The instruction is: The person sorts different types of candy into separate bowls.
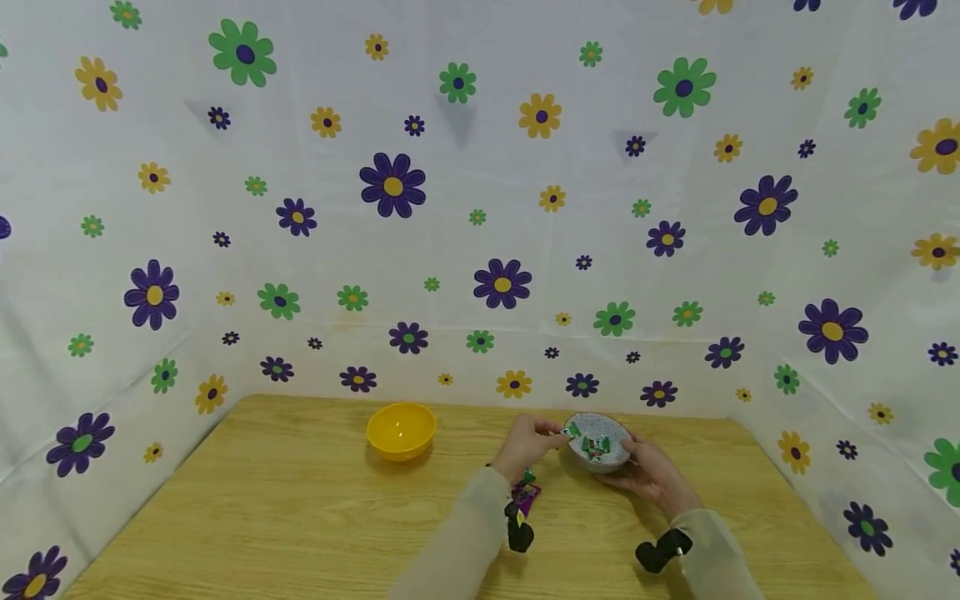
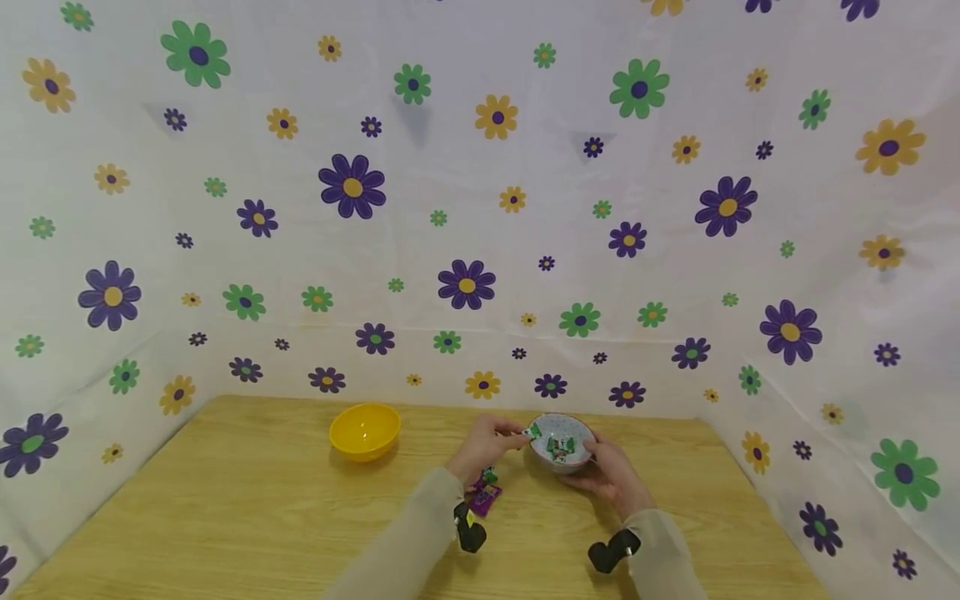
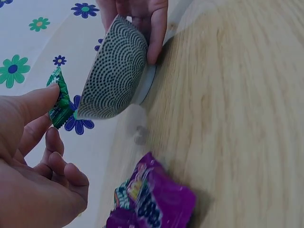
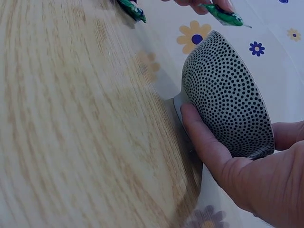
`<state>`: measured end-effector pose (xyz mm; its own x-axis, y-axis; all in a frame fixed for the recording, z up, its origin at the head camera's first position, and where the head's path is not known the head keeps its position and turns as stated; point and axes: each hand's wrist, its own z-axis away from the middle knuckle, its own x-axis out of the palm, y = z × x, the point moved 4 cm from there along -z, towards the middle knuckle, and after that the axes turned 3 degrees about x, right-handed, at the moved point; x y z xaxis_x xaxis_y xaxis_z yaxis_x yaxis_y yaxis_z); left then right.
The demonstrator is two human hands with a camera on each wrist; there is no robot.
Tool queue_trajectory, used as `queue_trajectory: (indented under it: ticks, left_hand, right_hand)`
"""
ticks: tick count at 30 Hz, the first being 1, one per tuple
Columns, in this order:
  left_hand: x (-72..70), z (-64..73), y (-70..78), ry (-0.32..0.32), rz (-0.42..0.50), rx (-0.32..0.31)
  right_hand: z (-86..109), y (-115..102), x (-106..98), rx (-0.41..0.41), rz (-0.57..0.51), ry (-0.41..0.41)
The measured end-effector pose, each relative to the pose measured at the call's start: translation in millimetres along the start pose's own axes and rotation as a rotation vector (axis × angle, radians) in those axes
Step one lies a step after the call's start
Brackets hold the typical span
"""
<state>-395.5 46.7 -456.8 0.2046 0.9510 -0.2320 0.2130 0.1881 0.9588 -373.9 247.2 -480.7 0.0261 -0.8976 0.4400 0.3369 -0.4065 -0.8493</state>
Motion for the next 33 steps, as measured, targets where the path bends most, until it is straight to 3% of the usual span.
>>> queue_trajectory:
  ticks: [8, 14, 23, 33]
  left_hand:
    - [12.1, 1.8, 4.1, 0.040, 0.030, -0.028]
    - [13.4, 0.2, 0.8, 0.042, -0.021, -0.046]
    - [8.9, 1.2, 1.1, 0.009, -0.050, -0.028]
    - [-4.3, 3.2, 3.6, 0.033, -0.043, -0.014]
  right_hand:
    - [1.4, 2, 1, -0.014, 0.017, -0.007]
    - [0.7, 5, 3, -0.018, 0.026, -0.012]
    - [0.4, 3, 1, -0.008, -0.003, -0.007]
    - [-1.1, 1, -1, -0.003, 0.004, 0.010]
